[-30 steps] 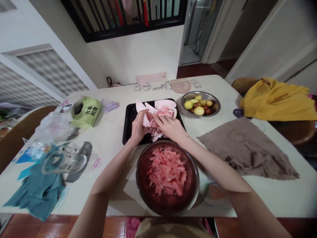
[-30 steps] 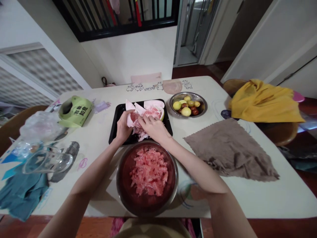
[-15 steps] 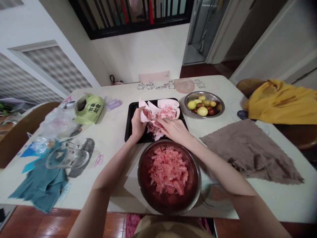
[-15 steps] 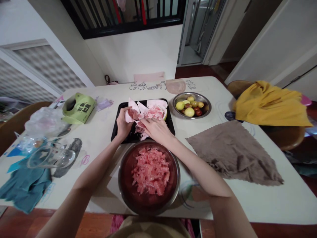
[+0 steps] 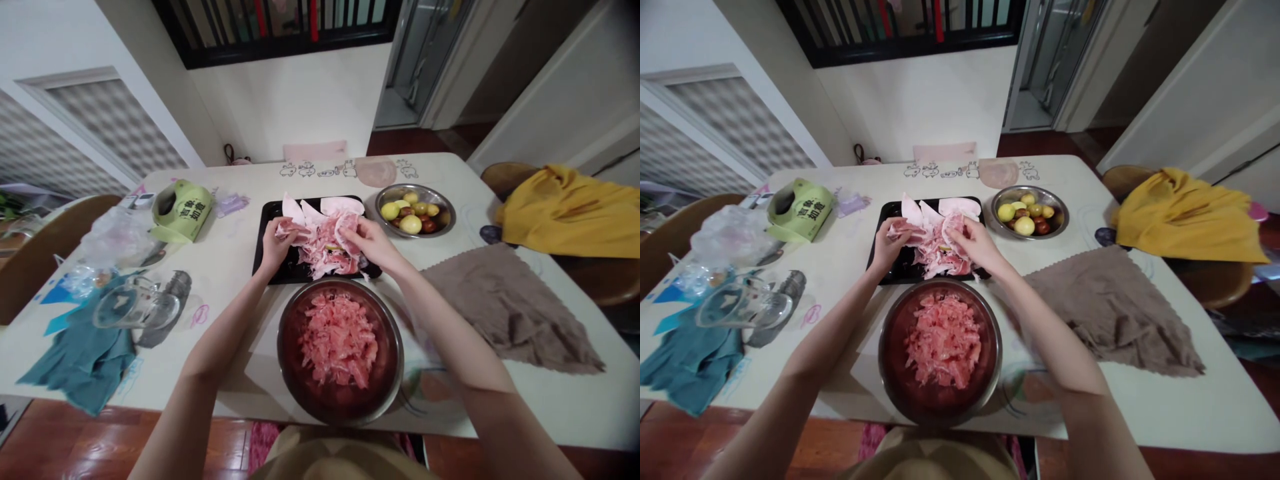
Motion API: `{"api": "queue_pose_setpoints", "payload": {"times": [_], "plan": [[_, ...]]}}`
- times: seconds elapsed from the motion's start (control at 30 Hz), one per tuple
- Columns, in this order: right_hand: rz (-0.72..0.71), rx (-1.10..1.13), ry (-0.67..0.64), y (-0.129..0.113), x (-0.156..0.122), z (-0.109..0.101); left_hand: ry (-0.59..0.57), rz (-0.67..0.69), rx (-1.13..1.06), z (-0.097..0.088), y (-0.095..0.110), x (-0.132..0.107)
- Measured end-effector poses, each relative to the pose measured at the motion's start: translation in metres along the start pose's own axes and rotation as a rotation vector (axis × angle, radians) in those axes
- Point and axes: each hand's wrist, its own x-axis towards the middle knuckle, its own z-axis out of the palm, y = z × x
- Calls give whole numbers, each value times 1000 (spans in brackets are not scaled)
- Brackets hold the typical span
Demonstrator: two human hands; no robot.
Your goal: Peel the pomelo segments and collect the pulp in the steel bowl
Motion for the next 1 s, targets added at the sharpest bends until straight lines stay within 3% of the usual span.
{"api": "queue_pose_setpoints", "payload": {"times": [0.4, 0.63, 0.77, 0.87, 0.93, 1.0], "plan": [[140, 299, -49, -16, -3, -4, -150, -17, 283, -35, 10, -24], [36, 199, -21, -20, -6, -4, -215, 10, 387, -38, 14, -30], [-69, 19, 35, -31, -16, -2, -227, 35, 441, -42, 33, -30], [-160, -181, 99, -43, -31, 3, -196, 157, 298, -46, 67, -31], [-251, -314, 125, -52, -44, 8, -323, 229, 35, -46, 93, -36], [-336, -412, 125, -59, -58, 14, -446, 172, -254, -43, 113, -45]]}}
